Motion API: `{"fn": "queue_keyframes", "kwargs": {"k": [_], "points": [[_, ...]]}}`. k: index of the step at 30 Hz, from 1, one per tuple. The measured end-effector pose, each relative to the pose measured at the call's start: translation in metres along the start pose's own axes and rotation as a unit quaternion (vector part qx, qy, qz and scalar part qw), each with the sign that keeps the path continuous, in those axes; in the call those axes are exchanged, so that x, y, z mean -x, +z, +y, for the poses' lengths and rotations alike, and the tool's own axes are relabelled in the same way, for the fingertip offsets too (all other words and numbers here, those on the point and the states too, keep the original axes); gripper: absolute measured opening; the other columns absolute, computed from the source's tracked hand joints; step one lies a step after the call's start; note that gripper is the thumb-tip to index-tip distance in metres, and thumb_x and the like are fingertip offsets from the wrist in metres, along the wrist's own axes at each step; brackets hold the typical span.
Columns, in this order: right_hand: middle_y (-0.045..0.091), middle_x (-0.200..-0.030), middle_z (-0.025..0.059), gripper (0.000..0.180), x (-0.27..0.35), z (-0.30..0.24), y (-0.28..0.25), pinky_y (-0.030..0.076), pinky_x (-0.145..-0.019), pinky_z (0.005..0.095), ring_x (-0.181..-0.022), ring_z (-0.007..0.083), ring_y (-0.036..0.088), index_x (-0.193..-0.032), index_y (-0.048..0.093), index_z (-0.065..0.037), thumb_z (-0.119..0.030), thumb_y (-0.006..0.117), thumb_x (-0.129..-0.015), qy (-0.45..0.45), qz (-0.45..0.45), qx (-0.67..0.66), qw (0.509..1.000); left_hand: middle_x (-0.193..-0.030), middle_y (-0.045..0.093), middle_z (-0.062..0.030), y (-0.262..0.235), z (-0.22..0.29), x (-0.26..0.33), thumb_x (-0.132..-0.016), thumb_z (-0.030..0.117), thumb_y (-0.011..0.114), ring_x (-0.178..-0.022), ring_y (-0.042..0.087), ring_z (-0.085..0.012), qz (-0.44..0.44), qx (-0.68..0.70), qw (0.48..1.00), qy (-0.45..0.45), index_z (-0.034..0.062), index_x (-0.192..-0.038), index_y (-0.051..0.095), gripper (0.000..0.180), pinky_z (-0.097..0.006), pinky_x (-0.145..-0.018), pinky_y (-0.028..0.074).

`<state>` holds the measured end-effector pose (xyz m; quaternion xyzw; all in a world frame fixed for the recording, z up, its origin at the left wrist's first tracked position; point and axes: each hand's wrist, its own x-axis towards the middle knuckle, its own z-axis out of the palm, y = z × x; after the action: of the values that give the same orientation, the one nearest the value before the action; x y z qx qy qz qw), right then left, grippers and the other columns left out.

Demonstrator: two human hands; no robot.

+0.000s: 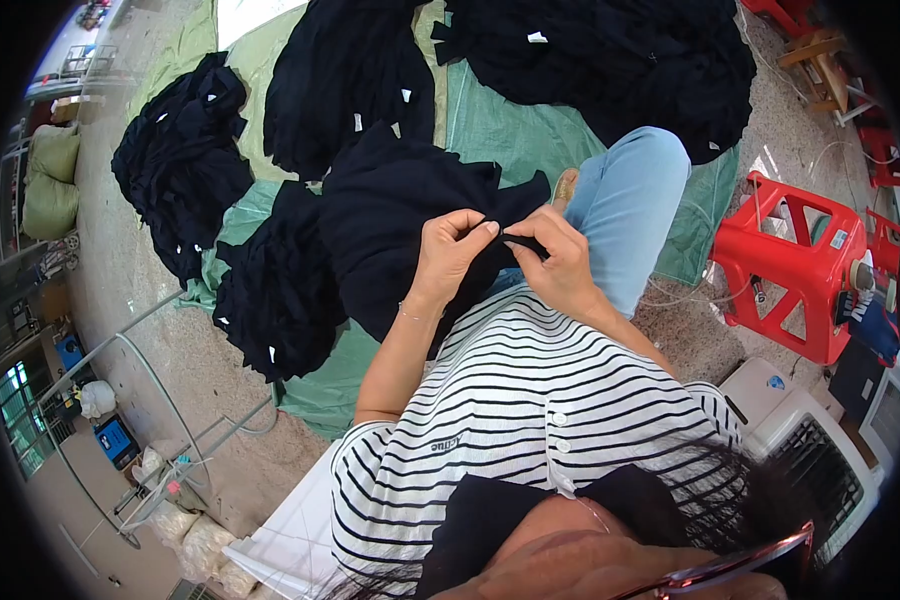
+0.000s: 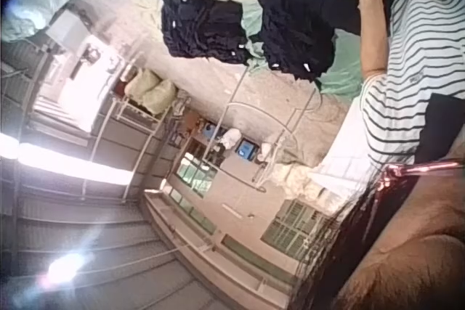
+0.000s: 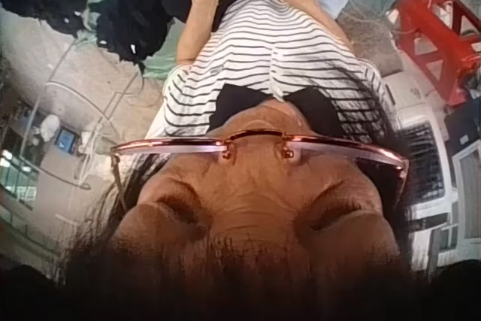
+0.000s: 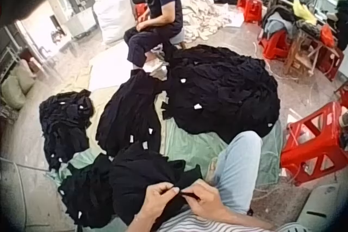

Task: Inspecting and sorting black shirts on a factory floor.

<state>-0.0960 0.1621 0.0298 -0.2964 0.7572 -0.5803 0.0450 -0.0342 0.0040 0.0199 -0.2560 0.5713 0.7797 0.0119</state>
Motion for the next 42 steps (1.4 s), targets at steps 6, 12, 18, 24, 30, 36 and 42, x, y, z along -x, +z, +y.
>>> {"fn": "queue_keyframes", "kwargs": {"k": [6, 12, 18, 24, 30, 36, 42], "points": [[0.061, -0.079, 0.0101, 0.027, 0.006, 0.012, 0.003, 0.048, -0.058, 0.0297, -0.069, 0.0231, 0.061, -0.09, 0.066, 0.002, 0.013, 0.073, -0.066, -0.043, 0.005, 0.033, 0.998, -0.065, 0.058, -0.0018, -0.004, 0.001, 0.0, -0.086, 0.006, 0.069, -0.059, 0.045, -0.0056, -0.028, -0.26, 0.955, 0.14, -0.0041, -0.081, 0.064, 0.012, -0.026, -0.051, 0.037], [0.061, -0.079, 0.0097, 0.027, 0.005, 0.009, -0.001, 0.048, -0.06, 0.0292, -0.071, 0.0224, 0.062, -0.091, 0.068, 0.002, 0.012, 0.073, -0.067, -0.001, -0.037, 0.007, 0.999, -0.067, 0.055, -0.0033, -0.004, -0.002, 0.009, -0.084, 0.011, 0.074, -0.061, 0.045, -0.0063, -0.026, -0.249, 0.952, 0.179, -0.0051, -0.085, 0.065, 0.018, -0.025, -0.053, 0.037], [0.06, -0.078, 0.0079, 0.02, 0.005, 0.013, -0.001, 0.048, -0.055, 0.03, -0.065, 0.0201, 0.061, -0.088, 0.068, 0.0, 0.009, 0.072, -0.07, 0.017, -0.032, -0.029, 0.999, -0.075, 0.055, 0.0053, -0.009, -0.006, 0.014, -0.085, 0.005, 0.073, -0.068, 0.045, -0.0011, -0.045, -0.198, 0.976, 0.08, -0.0027, -0.087, 0.067, 0.01, -0.018, -0.058, 0.036], [0.062, -0.08, 0.002, 0.013, 0.006, 0.019, -0.003, 0.046, -0.061, 0.0239, -0.07, 0.0109, 0.059, -0.089, 0.068, 0.0, 0.003, 0.072, -0.077, 0.127, -0.071, -0.098, 0.984, -0.077, 0.056, 0.0068, -0.003, -0.009, 0.018, -0.089, 0.003, 0.065, -0.068, 0.046, -0.0005, -0.02, -0.197, 0.976, 0.086, -0.0019, -0.088, 0.067, 0.006, -0.018, -0.059, 0.036], [0.056, -0.077, -0.0085, 0.014, 0.013, 0.035, 0.009, 0.038, -0.075, 0.0173, -0.078, 0.0011, 0.051, -0.087, 0.065, -0.007, -0.019, 0.071, -0.09, 0.44, -0.1, -0.456, 0.767, -0.074, 0.058, 0.0069, 0.007, -0.02, 0.021, -0.087, 0.002, 0.066, -0.066, 0.047, -0.0005, 0.015, 0.012, 1.0, 0.005, -0.0001, -0.083, 0.066, 0.005, -0.019, -0.059, 0.036], [0.061, -0.099, -0.0003, 0.027, 0.007, 0.025, 0.019, 0.042, -0.088, 0.0232, -0.093, 0.0089, 0.054, -0.105, 0.063, -0.005, -0.024, 0.072, -0.089, 0.361, 0.015, -0.391, 0.846, -0.074, 0.059, 0.0067, 0.011, -0.013, 0.012, -0.087, 0.003, 0.068, -0.065, 0.047, 0.0001, 0.077, 0.112, 0.989, -0.051, 0.0036, -0.079, 0.066, 0.009, -0.018, -0.06, 0.037], [0.063, -0.076, 0.0164, 0.028, -0.02, -0.004, -0.045, 0.046, -0.06, 0.0357, -0.067, 0.0281, 0.061, -0.086, 0.063, 0.001, -0.014, 0.082, -0.072, -0.012, -0.271, -0.108, 0.956, -0.134, 0.052, -0.0127, 0.003, 0.018, 0.023, -0.076, 0.049, 0.077, -0.131, 0.042, -0.0314, 0.06, -0.46, 0.832, 0.304, 0.0048, -0.13, 0.053, 0.074, -0.046, -0.108, 0.031]]}}
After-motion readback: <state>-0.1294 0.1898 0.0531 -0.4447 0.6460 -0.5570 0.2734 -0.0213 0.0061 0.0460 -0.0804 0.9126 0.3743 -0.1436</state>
